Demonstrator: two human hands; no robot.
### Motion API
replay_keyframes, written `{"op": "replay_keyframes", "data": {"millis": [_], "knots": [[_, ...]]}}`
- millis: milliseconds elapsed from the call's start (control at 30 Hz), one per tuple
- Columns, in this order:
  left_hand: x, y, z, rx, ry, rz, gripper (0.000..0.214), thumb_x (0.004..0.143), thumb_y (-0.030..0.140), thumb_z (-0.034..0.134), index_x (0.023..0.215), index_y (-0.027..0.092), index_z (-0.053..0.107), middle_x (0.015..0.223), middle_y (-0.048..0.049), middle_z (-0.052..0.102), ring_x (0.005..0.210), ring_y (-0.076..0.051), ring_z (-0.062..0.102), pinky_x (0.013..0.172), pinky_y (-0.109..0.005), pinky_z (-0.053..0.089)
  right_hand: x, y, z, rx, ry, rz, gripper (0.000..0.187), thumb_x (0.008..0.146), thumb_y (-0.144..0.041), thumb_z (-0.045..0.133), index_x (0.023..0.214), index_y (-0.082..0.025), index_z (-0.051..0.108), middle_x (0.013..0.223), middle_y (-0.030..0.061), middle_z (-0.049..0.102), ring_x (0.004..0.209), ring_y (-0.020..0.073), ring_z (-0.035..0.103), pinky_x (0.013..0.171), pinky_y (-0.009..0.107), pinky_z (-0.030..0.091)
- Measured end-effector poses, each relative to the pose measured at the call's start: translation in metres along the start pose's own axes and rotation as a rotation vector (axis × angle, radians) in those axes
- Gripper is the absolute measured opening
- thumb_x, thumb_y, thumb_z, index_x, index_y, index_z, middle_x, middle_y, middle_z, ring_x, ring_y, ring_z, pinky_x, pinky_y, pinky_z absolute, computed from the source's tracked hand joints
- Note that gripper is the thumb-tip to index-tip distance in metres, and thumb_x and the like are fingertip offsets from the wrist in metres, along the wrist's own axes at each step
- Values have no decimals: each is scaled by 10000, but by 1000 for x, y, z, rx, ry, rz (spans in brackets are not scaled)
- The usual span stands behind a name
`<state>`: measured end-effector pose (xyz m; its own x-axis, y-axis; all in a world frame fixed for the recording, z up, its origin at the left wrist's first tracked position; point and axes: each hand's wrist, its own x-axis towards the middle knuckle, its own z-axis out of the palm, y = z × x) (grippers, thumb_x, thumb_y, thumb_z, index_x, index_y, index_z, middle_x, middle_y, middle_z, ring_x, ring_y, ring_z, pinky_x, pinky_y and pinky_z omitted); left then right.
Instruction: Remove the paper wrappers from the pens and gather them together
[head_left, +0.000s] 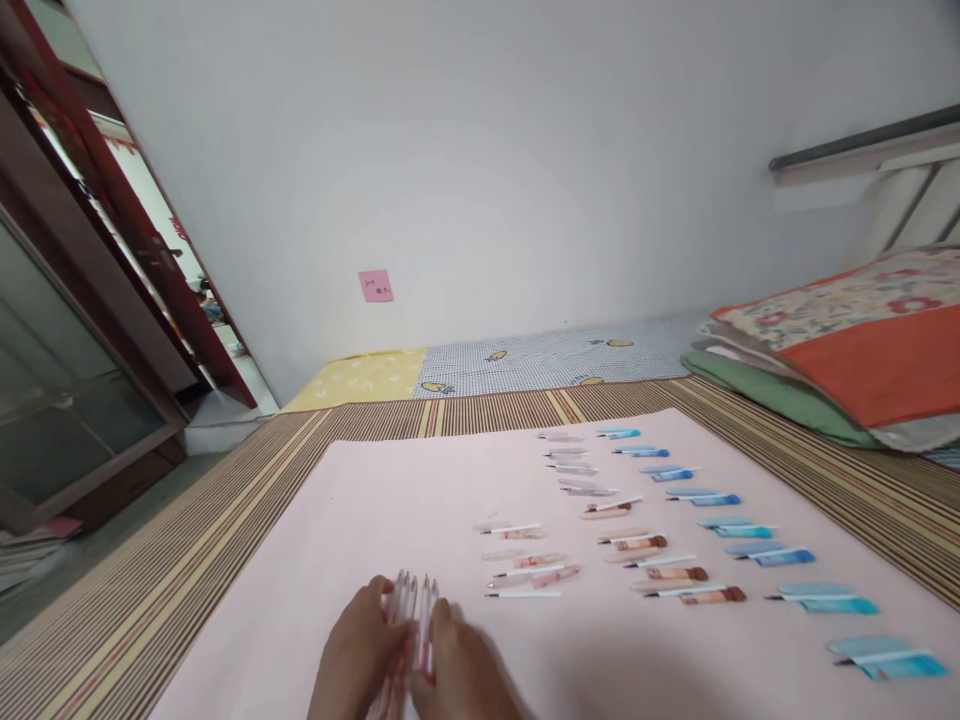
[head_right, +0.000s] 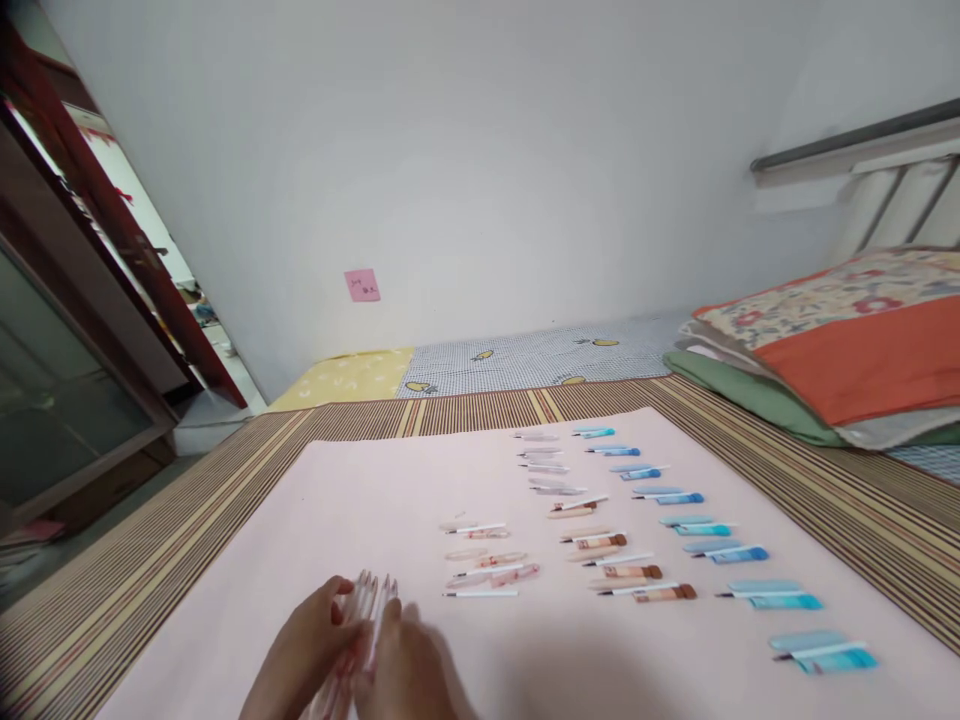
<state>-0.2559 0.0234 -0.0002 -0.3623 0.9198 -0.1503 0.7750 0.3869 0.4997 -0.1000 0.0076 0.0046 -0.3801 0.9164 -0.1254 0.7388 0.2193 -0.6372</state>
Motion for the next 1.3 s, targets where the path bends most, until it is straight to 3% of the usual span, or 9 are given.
{"op": "replay_keyframes", "data": {"millis": [100,167,300,400,467,567,800,967,1300], "knots": [[-1,4,-4,25,-8,-2,326,752,342,559,1041,197,599,895,-90,706,849,-284,677,714,-353,432,4,3,-5,77,-3,-83,317,722,-170,673,1036,-212,669,1016,110,753,924,295,720,746,332,520],[-2,8,-8,-12,35,-34,394,792,443,539,1080,181,599,905,-101,704,848,-294,679,723,-367,444,15,20,-20,74,42,-132,161,788,-174,631,911,-262,683,905,63,762,836,242,714,703,304,492],[-6,20,-14,-217,184,-77,526,815,584,500,1152,189,586,935,-92,699,822,-287,672,713,-383,471,53,78,-76,6,185,-101,248,864,-97,447,802,-210,659,858,75,729,783,208,664,687,291,438],[-8,30,-13,-401,270,34,528,783,622,554,1094,201,629,869,-70,695,860,-293,660,749,-394,477,81,115,-113,-67,219,-120,231,820,-90,451,746,-184,648,851,72,707,810,204,633,710,281,409],[-8,36,-9,-549,244,101,542,751,631,607,1066,192,652,822,-62,695,848,-289,664,762,-395,486,96,127,-125,-107,183,-177,217,799,-88,469,730,-185,651,839,49,705,809,182,625,706,255,400],[-8,46,-5,-732,166,122,560,708,621,676,1056,182,674,829,-69,718,822,-279,678,737,-383,506,114,129,-124,-168,102,-270,215,802,-77,491,727,-191,657,831,19,705,792,154,621,688,234,399],[-17,65,-7,-938,227,89,507,663,578,740,966,172,722,780,-74,738,728,-252,690,642,-342,518,156,117,-108,-358,-65,-378,176,949,-313,608,983,-150,666,1044,46,686,951,191,647,863,400,521],[-19,71,-6,-1006,216,73,442,703,538,729,949,170,726,759,-62,725,703,-223,663,612,-313,476,165,111,-106,-453,-152,-364,210,954,-327,611,1057,-150,659,1069,53,685,947,192,663,852,404,548],[-16,69,3,-1038,169,66,422,738,521,710,974,172,708,772,-58,713,714,-212,637,619,-308,451,153,132,-131,-341,-60,-244,169,919,-307,625,905,-140,648,888,25,663,771,151,618,713,306,503]]}}
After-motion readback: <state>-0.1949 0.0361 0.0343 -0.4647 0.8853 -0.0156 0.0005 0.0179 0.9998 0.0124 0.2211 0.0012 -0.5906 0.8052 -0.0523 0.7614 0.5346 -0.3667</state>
